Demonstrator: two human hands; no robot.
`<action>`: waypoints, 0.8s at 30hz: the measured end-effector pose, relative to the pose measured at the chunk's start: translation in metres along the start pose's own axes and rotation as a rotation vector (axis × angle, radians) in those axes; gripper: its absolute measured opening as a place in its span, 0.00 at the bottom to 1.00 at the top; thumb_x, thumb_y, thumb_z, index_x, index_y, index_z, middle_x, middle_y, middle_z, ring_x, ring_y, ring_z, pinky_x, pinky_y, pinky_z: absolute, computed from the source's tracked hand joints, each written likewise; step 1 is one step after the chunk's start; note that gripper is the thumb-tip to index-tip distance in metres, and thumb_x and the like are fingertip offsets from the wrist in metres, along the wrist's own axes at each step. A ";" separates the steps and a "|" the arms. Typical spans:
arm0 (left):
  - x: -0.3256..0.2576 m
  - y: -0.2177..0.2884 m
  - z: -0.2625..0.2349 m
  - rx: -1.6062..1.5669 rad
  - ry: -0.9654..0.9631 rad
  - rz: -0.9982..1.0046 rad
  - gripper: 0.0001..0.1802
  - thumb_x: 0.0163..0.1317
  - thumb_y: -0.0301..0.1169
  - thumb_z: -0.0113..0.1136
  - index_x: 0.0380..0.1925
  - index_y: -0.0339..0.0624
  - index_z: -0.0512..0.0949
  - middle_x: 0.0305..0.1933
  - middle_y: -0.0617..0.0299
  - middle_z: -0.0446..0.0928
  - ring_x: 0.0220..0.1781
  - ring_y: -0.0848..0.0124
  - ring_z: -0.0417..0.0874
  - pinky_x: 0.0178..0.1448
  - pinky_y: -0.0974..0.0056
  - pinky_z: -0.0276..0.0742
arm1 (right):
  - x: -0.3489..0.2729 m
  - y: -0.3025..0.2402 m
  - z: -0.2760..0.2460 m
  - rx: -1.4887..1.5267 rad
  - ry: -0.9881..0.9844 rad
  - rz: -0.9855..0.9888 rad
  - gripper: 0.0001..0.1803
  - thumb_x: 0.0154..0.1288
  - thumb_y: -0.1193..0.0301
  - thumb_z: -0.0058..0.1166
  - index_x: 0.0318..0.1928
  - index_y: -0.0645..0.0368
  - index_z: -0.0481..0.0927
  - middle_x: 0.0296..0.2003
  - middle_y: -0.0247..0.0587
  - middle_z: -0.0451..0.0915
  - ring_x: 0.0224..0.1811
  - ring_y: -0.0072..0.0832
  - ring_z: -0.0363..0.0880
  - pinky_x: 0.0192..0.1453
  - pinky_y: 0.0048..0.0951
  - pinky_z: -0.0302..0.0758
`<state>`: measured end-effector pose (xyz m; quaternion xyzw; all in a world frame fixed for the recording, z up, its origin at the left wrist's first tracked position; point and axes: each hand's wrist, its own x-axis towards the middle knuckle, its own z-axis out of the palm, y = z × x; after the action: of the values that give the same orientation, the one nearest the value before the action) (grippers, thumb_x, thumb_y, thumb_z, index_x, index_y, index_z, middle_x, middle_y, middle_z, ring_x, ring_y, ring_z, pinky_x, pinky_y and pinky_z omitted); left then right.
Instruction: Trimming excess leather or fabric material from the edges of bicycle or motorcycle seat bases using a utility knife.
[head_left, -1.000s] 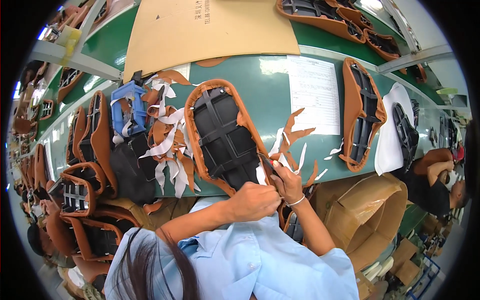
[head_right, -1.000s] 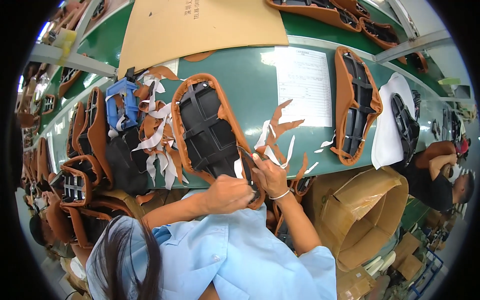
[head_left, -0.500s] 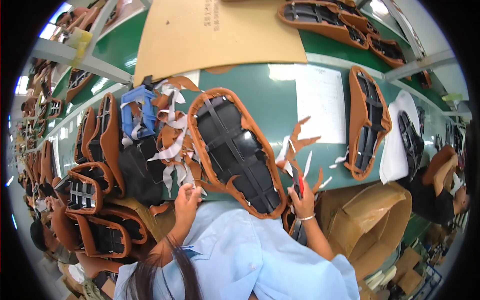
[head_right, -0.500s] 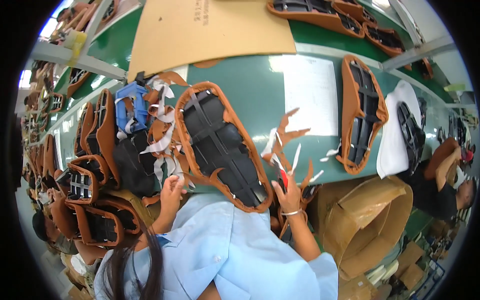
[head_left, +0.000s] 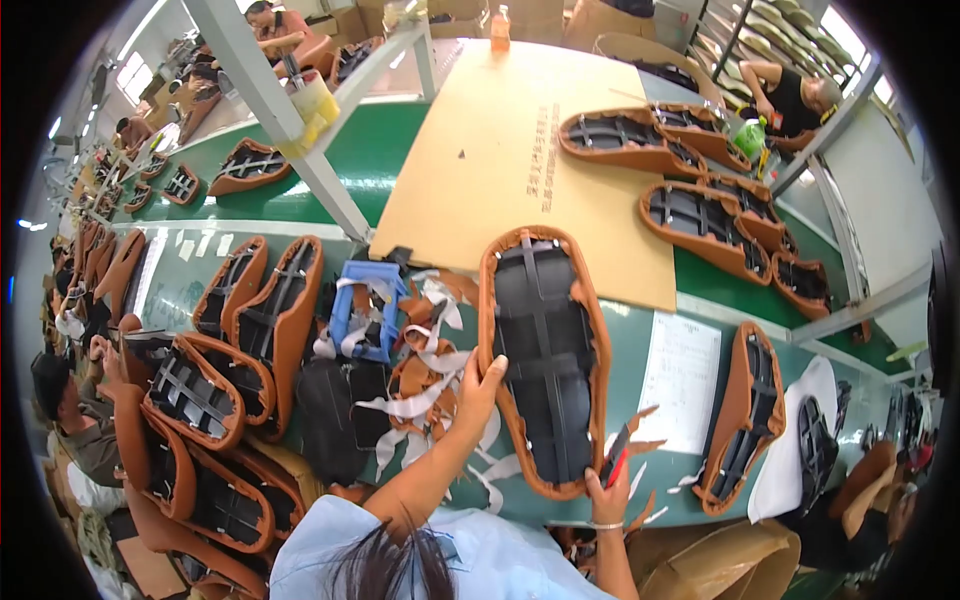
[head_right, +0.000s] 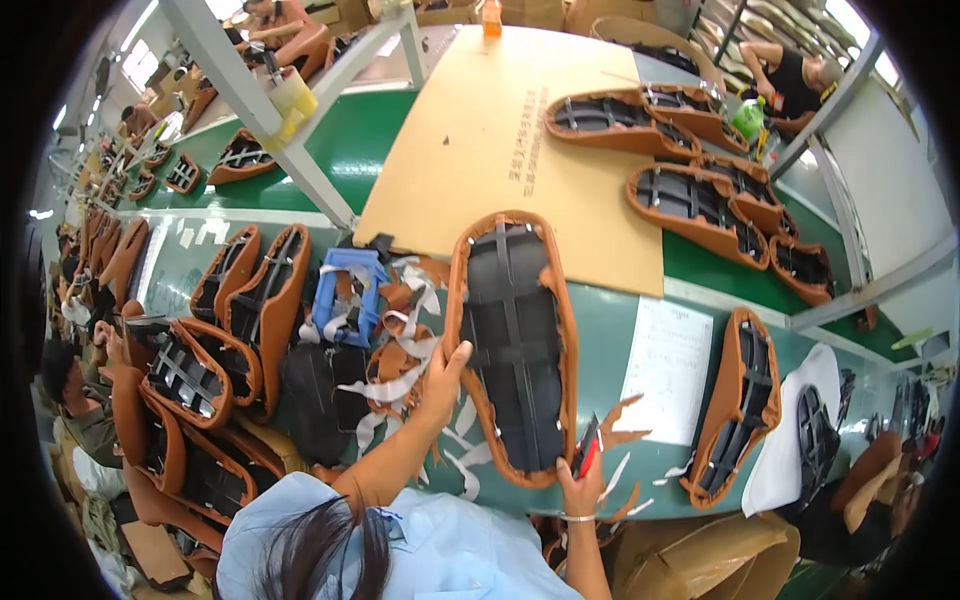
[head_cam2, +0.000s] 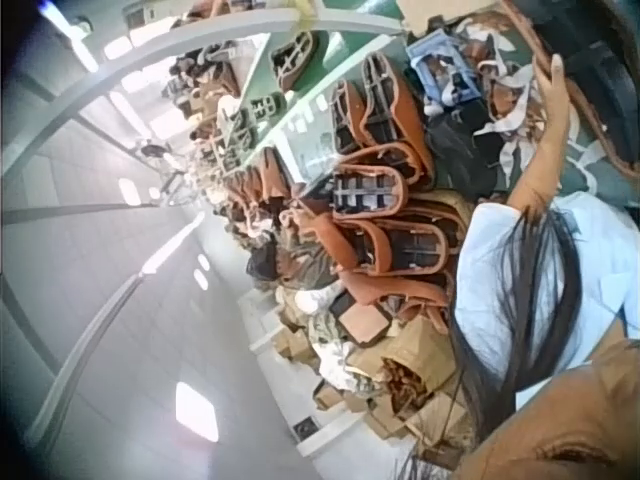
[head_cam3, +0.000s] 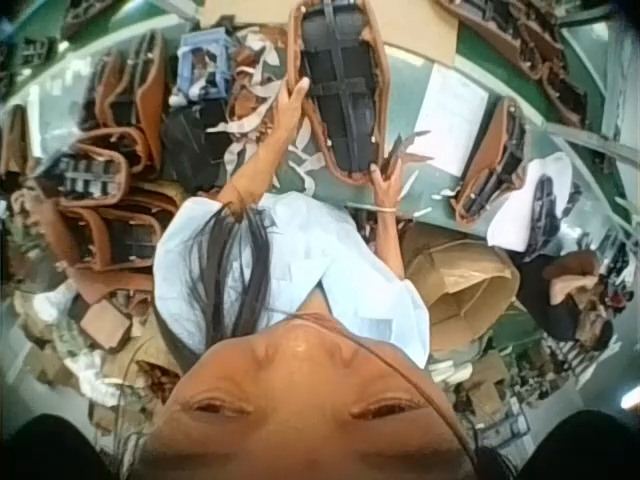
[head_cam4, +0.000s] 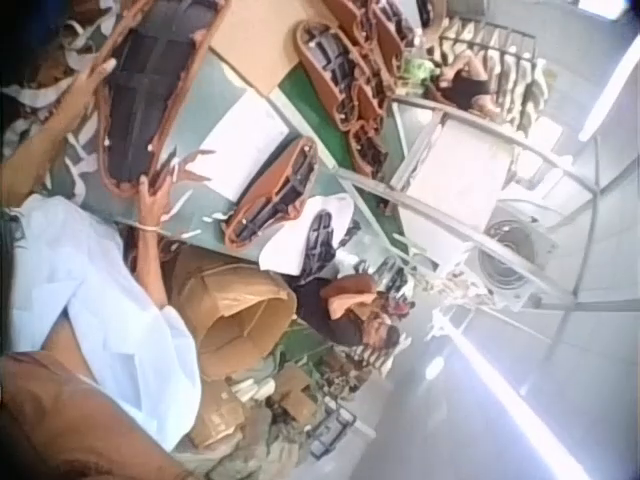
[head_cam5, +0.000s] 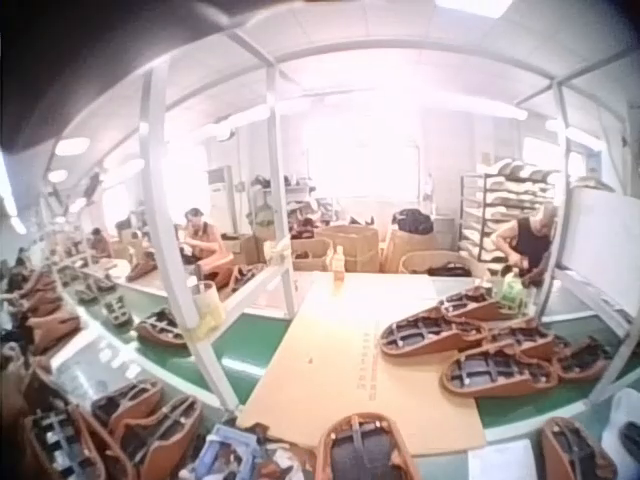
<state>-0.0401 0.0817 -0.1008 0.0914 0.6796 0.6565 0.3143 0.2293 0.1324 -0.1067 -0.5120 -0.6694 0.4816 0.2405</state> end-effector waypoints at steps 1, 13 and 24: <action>0.008 -0.008 0.000 -0.118 -0.023 -0.117 0.30 0.61 0.46 0.57 0.56 0.37 0.66 0.49 0.59 0.73 0.52 0.69 0.72 0.57 0.63 0.67 | 0.027 -0.014 0.016 -0.075 0.039 -0.250 0.29 0.52 0.67 0.63 0.53 0.65 0.69 0.35 0.43 0.75 0.36 0.34 0.75 0.42 0.32 0.72; 0.251 0.043 -0.054 -0.444 0.432 0.193 0.15 0.55 0.45 0.63 0.30 0.46 0.75 0.30 0.65 0.68 0.29 0.73 0.66 0.32 0.66 0.64 | 0.159 -0.060 0.073 0.116 -0.128 0.109 0.19 0.59 0.64 0.60 0.43 0.60 0.69 0.23 0.31 0.73 0.19 0.19 0.75 0.21 0.21 0.71; 0.188 -0.055 0.037 0.770 -0.171 0.776 0.23 0.55 0.36 0.62 0.51 0.40 0.72 0.60 0.44 0.67 0.65 0.47 0.64 0.64 0.51 0.62 | 0.407 -0.003 0.015 -0.279 0.455 -0.399 0.31 0.53 0.61 0.55 0.59 0.51 0.70 0.34 0.45 0.80 0.37 0.41 0.81 0.43 0.35 0.76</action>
<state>-0.1518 0.2072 -0.2087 0.4965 0.7590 0.4186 0.0471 0.0691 0.4997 -0.1806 -0.4933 -0.7451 0.2020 0.4009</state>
